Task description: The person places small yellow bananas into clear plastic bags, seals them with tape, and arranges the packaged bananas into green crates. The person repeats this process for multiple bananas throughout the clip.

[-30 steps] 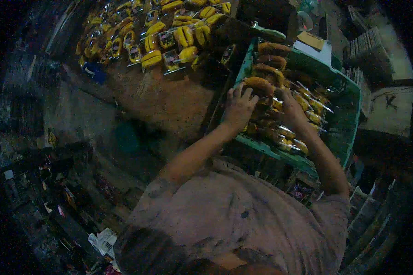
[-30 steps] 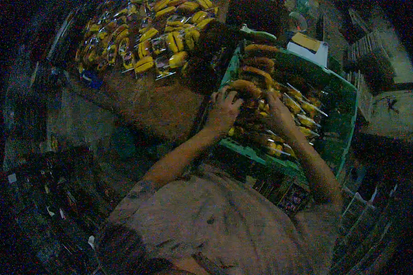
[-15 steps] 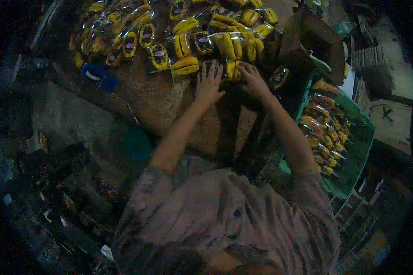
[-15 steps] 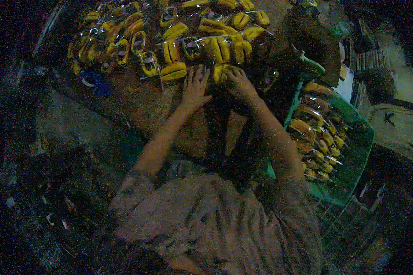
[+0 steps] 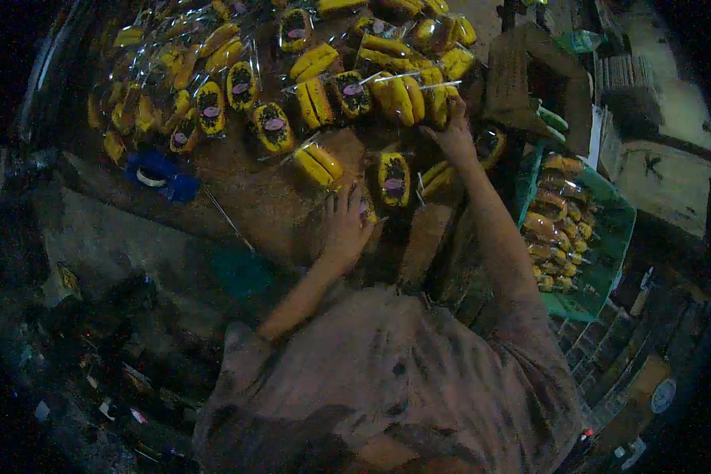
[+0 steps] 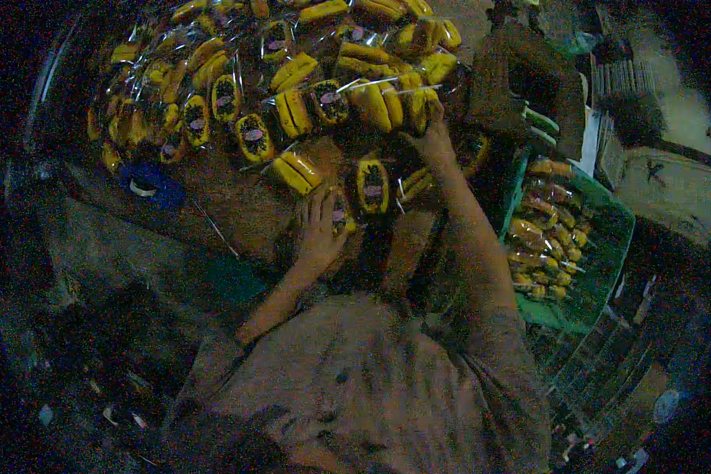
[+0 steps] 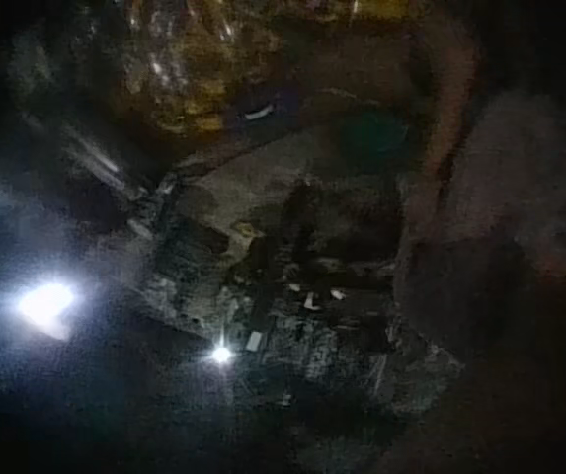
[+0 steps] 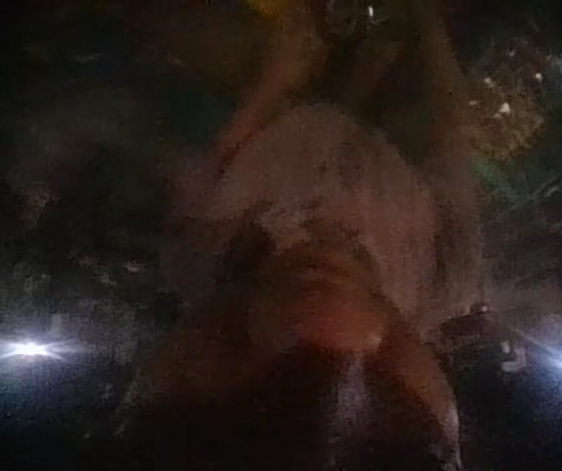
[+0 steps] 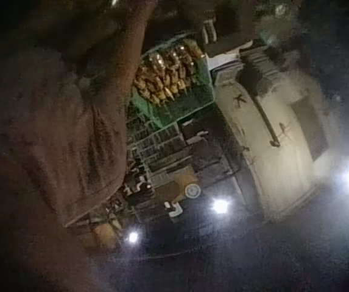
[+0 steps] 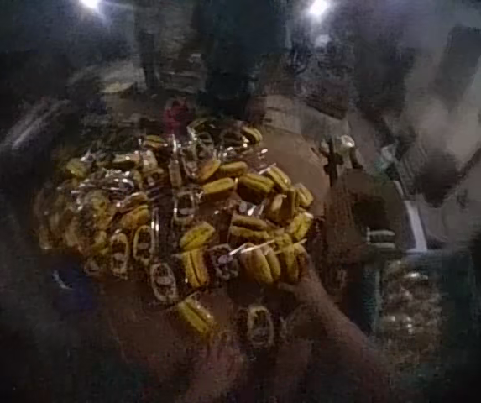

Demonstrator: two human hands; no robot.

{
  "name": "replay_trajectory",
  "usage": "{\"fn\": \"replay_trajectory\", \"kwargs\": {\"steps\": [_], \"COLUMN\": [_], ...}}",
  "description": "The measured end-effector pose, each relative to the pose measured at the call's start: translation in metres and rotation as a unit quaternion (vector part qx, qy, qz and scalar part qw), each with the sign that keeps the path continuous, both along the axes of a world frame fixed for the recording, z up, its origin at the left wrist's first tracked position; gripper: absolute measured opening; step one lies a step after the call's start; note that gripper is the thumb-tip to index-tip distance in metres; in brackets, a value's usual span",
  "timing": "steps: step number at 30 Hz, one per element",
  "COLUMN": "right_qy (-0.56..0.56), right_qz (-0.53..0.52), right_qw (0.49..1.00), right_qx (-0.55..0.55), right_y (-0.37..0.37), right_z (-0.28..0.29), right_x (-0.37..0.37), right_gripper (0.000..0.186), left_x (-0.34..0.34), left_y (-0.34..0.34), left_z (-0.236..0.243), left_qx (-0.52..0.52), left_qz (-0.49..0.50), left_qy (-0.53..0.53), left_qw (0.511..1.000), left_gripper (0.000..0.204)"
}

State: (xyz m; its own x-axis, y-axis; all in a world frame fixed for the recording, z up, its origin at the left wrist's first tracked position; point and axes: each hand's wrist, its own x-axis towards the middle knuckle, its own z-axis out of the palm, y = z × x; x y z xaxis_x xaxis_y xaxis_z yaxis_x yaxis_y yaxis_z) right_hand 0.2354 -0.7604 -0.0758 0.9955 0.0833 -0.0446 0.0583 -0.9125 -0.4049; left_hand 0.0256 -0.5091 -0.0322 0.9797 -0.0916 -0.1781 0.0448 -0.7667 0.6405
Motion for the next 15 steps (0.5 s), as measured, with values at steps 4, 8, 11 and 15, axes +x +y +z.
{"fn": "replay_trajectory", "kwargs": {"steps": [4, 8, 11, 15], "right_qy": [-0.010, 0.221, 0.398, 0.417], "right_qz": [-0.067, -0.081, -0.094, -0.081], "right_qw": [0.982, 0.873, 0.828, 0.849], "right_qx": [0.179, 0.426, 0.384, 0.316], "right_y": [-0.002, -0.031, -0.033, -0.050], "right_z": [0.030, 0.068, 0.049, 0.035], "right_x": [-0.029, -0.115, -0.178, -0.204], "right_gripper": [0.074, 0.059, 0.057, 0.061], "left_x": [0.114, 0.239, 0.282, 0.258], "left_y": [-0.017, -0.023, -0.033, -0.042], "left_z": [-0.014, -0.052, -0.067, -0.062], "left_qx": [0.030, 0.160, 0.140, 0.098], "left_qz": [-0.098, -0.319, -0.462, -0.471], "left_qy": [-0.176, -0.257, -0.326, -0.254], "left_qw": [0.979, 0.898, 0.813, 0.839], "left_gripper": [0.076, 0.079, 0.074, 0.070]}}
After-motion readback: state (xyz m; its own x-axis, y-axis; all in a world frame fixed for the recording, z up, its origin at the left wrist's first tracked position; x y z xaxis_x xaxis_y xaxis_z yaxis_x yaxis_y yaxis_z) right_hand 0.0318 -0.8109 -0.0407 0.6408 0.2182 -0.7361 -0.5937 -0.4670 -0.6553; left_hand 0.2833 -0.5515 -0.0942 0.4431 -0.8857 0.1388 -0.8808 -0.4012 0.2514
